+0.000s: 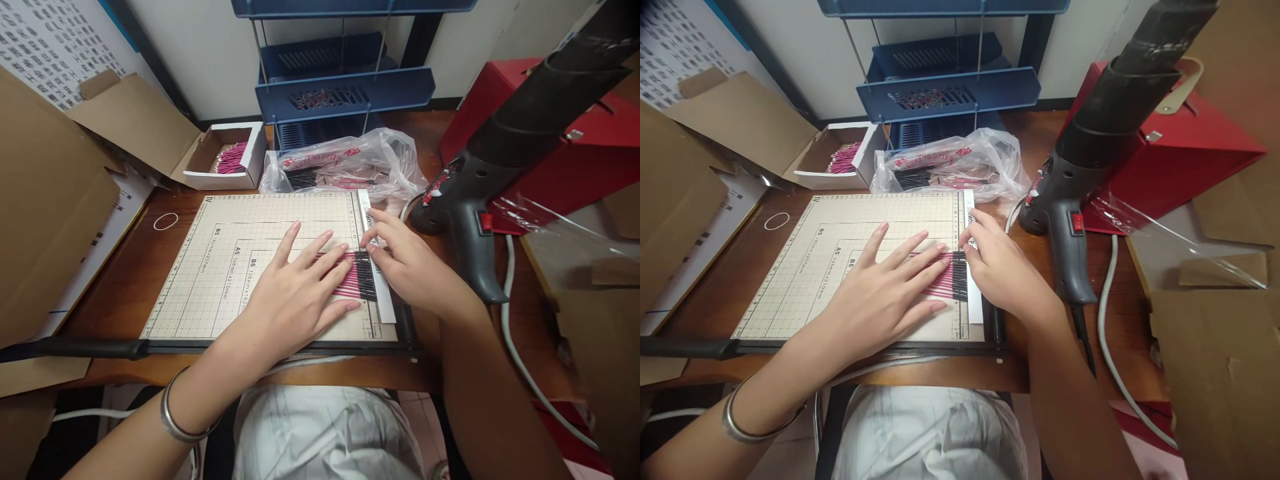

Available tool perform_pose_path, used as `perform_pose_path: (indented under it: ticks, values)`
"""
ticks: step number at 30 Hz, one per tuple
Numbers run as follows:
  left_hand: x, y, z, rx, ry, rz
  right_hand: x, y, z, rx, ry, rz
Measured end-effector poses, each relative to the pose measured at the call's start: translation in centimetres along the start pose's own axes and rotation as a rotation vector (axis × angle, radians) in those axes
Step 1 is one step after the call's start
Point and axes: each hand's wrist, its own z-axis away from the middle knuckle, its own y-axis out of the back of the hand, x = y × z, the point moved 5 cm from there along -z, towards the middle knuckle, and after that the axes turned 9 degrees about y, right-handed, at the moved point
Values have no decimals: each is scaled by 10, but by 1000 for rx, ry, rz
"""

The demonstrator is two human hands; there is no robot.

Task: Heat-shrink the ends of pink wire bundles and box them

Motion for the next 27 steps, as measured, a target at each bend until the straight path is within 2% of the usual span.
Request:
perform_pose_path:
  ticks: [20,27]
  values:
    - [-6,-6,-2,-134,53,209,0,-3,0,-53,-23,-2]
    - [-8,-9,-1,-147,75,266,1,-2,0,-48,-8,-10]
